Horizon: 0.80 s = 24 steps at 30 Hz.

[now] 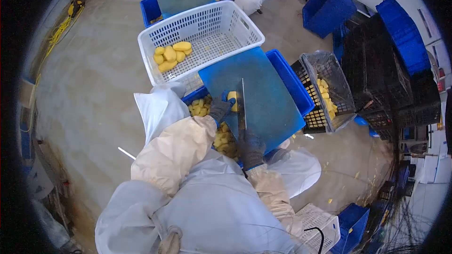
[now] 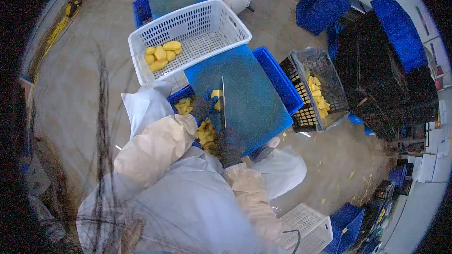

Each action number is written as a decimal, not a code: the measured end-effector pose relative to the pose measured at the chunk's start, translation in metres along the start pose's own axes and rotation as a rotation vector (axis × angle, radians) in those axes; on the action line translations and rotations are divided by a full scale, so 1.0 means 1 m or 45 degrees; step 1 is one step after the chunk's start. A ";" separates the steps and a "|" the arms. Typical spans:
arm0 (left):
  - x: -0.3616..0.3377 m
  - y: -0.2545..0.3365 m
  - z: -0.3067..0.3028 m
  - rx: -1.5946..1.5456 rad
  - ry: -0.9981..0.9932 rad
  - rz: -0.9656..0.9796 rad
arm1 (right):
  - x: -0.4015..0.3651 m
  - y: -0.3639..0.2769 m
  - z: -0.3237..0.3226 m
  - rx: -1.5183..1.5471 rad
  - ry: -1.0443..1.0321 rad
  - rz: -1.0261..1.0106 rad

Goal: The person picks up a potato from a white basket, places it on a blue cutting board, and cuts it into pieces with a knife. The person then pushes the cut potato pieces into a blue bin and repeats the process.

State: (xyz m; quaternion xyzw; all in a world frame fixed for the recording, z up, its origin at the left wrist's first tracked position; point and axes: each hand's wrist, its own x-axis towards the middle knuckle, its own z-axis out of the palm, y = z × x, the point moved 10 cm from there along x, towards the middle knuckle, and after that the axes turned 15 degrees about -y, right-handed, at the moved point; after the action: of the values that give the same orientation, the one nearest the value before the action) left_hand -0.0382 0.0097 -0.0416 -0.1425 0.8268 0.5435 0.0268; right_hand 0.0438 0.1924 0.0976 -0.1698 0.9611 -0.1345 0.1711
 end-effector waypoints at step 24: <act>-0.011 0.043 -0.013 0.149 -0.038 0.063 | 0.057 -0.011 0.026 -0.089 -0.109 -0.193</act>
State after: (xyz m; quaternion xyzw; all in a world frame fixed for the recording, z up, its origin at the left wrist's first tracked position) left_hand -0.0379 0.0158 0.0042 -0.1121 0.8599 0.4969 0.0338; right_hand 0.0065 0.1561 0.0610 -0.2537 0.9414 -0.1059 0.1954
